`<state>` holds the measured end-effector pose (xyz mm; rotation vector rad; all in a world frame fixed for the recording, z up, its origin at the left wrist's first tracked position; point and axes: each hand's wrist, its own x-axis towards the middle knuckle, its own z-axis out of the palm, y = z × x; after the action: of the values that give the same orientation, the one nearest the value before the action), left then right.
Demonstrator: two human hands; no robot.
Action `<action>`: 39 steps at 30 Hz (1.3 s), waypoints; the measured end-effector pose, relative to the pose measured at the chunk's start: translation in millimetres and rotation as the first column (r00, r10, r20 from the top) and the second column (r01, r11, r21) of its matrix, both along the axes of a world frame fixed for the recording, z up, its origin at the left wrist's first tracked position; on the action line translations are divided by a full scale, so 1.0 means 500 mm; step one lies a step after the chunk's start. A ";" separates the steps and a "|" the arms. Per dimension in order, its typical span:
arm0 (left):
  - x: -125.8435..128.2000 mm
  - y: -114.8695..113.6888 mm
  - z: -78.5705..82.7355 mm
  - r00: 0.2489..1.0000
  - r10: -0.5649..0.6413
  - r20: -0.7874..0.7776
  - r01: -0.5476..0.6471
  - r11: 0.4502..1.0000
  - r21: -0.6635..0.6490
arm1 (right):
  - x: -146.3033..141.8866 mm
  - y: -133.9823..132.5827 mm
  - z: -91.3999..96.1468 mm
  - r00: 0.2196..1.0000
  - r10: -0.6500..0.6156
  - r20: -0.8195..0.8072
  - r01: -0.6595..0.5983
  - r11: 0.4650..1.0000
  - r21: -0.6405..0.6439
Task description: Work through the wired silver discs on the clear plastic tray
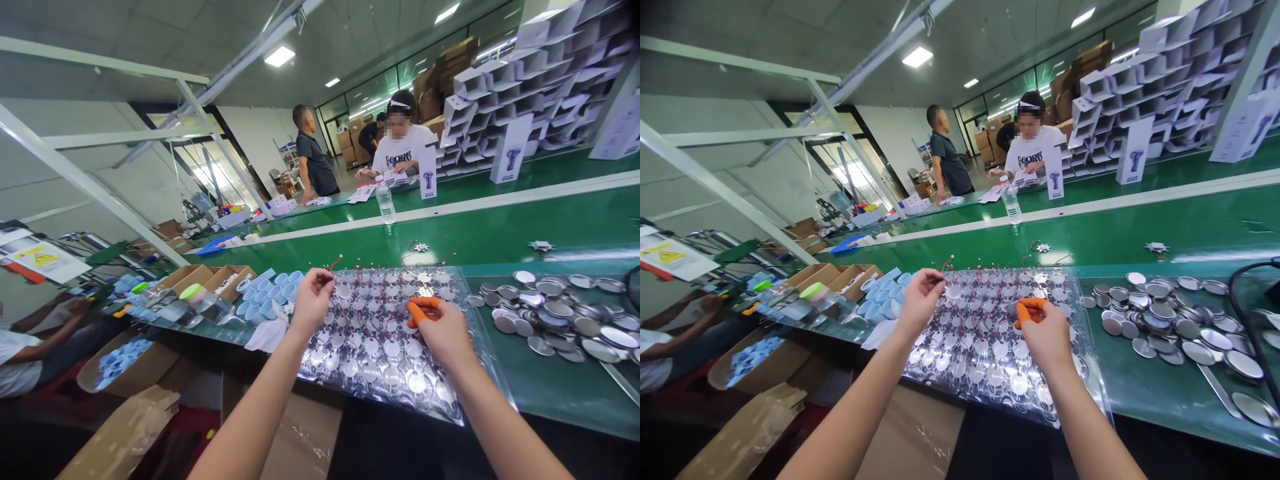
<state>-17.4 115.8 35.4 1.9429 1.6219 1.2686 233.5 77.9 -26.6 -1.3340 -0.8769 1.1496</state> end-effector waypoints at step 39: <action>0.071 -0.169 -0.111 0.988 -0.151 0.018 0.152 0.980 -0.129 | -0.054 -0.055 0.029 0.969 0.236 -0.076 -0.238 0.971 -0.019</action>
<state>18.3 31.4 -20.1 1.9380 1.4820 1.0836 206.4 50.5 -12.2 -1.2247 -0.9891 1.3909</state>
